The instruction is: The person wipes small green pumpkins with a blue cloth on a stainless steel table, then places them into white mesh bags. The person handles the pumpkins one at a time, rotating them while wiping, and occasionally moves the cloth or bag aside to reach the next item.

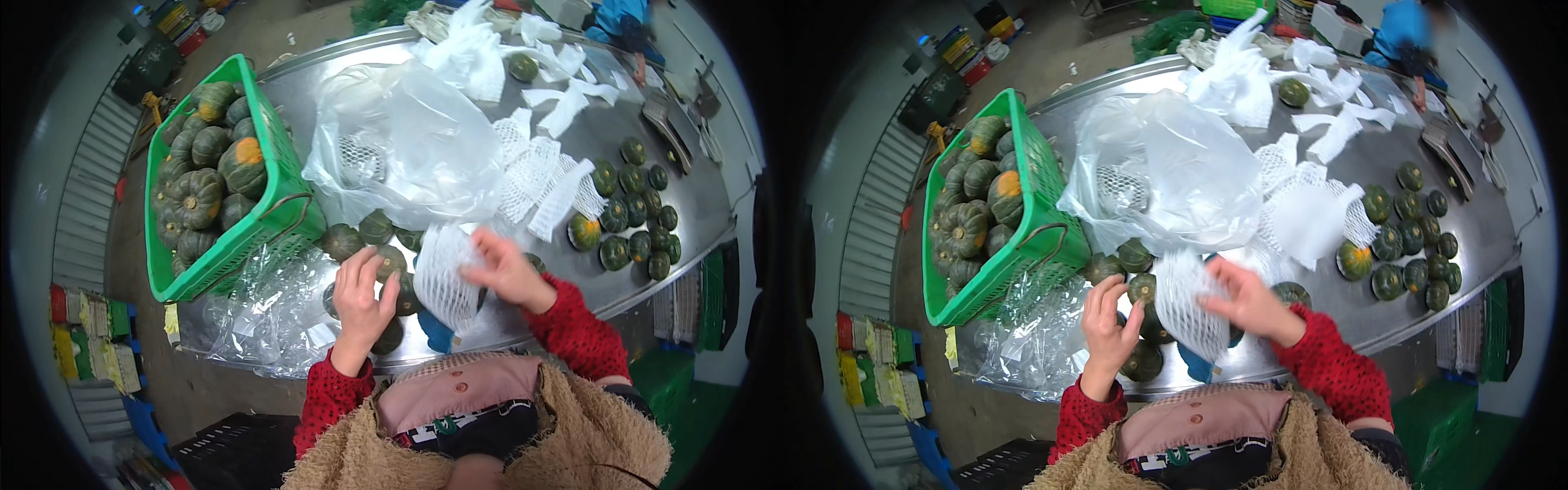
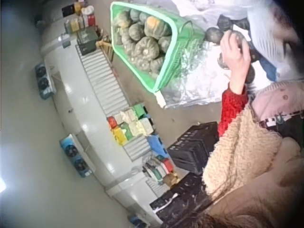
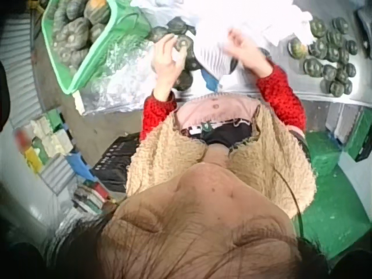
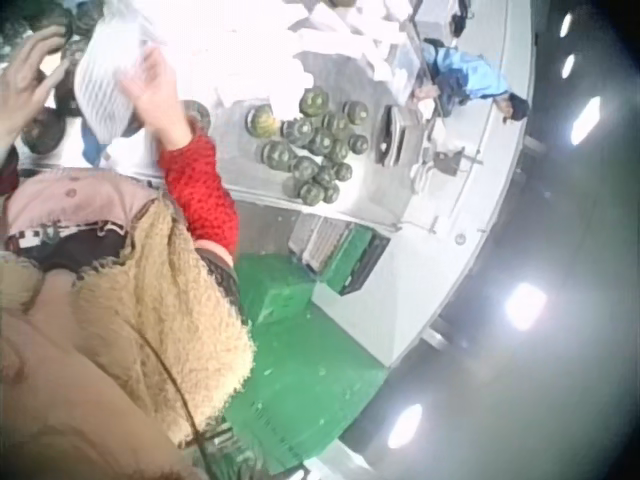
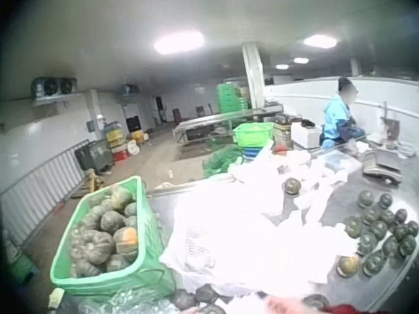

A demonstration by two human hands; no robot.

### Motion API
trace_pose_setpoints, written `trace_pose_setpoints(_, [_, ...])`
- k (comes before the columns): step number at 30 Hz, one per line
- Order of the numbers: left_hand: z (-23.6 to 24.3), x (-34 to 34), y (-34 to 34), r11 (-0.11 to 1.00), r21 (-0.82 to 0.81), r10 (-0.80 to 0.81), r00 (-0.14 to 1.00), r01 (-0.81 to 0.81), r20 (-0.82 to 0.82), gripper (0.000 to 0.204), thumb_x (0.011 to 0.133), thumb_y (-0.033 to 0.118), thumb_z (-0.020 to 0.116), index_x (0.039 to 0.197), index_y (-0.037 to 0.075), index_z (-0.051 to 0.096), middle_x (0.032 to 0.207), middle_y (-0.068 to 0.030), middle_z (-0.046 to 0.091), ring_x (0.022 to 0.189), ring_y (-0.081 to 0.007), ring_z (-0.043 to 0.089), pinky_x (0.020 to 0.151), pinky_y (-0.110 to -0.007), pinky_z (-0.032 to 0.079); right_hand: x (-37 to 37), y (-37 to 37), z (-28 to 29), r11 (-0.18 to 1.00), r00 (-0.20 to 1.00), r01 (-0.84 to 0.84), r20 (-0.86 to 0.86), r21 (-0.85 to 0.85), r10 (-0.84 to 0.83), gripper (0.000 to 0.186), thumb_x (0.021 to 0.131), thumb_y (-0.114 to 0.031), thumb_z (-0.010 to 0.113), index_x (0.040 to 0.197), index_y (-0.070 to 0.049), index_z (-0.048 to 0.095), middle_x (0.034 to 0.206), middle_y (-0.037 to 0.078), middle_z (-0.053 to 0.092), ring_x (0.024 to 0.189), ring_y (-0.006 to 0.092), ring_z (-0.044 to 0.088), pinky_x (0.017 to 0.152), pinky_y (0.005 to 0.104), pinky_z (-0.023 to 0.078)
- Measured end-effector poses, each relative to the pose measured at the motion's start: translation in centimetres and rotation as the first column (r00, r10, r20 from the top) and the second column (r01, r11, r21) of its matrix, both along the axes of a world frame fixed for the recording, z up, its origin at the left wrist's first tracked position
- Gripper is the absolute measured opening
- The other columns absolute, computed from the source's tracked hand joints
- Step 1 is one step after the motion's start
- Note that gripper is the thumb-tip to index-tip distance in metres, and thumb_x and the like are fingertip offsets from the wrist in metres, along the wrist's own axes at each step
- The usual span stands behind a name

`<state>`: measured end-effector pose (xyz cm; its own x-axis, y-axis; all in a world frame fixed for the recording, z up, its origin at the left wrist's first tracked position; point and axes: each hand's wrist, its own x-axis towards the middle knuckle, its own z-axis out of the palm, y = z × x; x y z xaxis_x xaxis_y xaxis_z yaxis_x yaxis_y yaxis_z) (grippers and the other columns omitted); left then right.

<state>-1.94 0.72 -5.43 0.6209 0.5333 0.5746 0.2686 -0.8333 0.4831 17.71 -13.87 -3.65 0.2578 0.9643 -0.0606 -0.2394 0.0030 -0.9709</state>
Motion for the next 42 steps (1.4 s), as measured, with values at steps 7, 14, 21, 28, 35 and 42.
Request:
trace_pose_setpoints(7, [-2.3,5.2,7.2,0.939,0.341,0.09,0.923,0.046,-0.373,0.056,0.07,0.022,0.074,0.12,0.004,0.055,0.126,-0.0157,0.052,0.124,-0.0347,0.044,0.103,-0.051,0.03,-0.9,6.6,-3.5,0.997,0.995,-0.074,0.069,0.005,0.073,0.028,0.086,-0.009,0.066,0.112,0.001,0.058,0.097,0.004,0.064,0.088,0.0091,0.06,0.078,0.0246,0.051])
trace_pose_setpoints(14, [-4.3,0.6,7.9,0.937,0.312,0.294,0.836,-0.157,-0.463,0.046,0.067,0.03,0.075,0.101,0.003,0.06,0.088,-0.0124,0.061,0.097,-0.0291,0.054,0.097,-0.053,0.032,2.7,20.5,-8.0,0.974,0.612,0.186,0.761,0.126,-0.215,0.04,0.077,-0.027,0.073,0.108,-0.004,0.062,0.094,0.017,0.065,0.084,0.0303,0.065,0.076,0.04,0.052])
trace_pose_setpoints(21, [-4.1,-1.1,6.6,0.936,0.27,0.318,0.869,-0.224,-0.379,0.043,0.07,0.027,0.073,0.103,0.003,0.062,0.097,-0.0105,0.061,0.102,-0.0283,0.053,0.099,-0.054,0.03,3.5,28.2,-11.8,0.983,0.611,0.183,0.78,0.021,-0.131,0.03,0.076,-0.031,0.067,0.084,-0.002,0.065,0.071,0.019,0.062,0.07,0.038,0.061,0.066,0.0456,0.048])
trace_pose_setpoints(28, [-1.5,1.3,5.6,0.95,0.153,0.283,0.958,-0.273,-0.047,0.047,0.071,0.025,0.075,0.108,0.002,0.058,0.111,-0.0122,0.059,0.106,-0.03,0.053,0.096,-0.051,0.033,4.5,18.2,7.6,0.968,0.947,-0.116,0.32,0.223,0.04,0.023,0.085,-0.011,0.062,0.064,-0.002,0.057,0.059,0.0,0.056,0.057,0.0064,0.053,0.053,0.0236,0.04])
trace_pose_setpoints(35, [5.4,4.6,1.6,0.756,-0.449,-0.423,0.879,0.477,0.221,0.034,0.082,0.022,0.069,0.105,-0.001,0.059,0.095,-0.0128,0.062,0.088,-0.0262,0.059,0.08,-0.035,0.045,3.0,8.1,9.5,0.963,0.959,-0.183,-0.181,0.2,0.22,0.02,0.087,-0.013,0.062,0.07,-0.003,0.057,0.062,0.002,0.053,0.053,0.009,0.047,0.049,0.0241,0.036])
trace_pose_setpoints(42, [-0.5,-0.5,-7.6,0.153,-0.89,-0.215,0.894,0.429,0.394,0.006,0.09,0.006,0.06,0.089,0.001,0.059,0.08,0.0028,0.057,0.074,-0.0034,0.051,0.068,-0.02,0.042,-2.5,-3.1,-2.7,0.993,0.931,0.097,-0.359,0.07,-0.066,0.029,0.083,-0.02,0.068,0.101,-0.001,0.056,0.101,0.01,0.062,0.096,0.0184,0.059,0.084,0.0321,0.046])
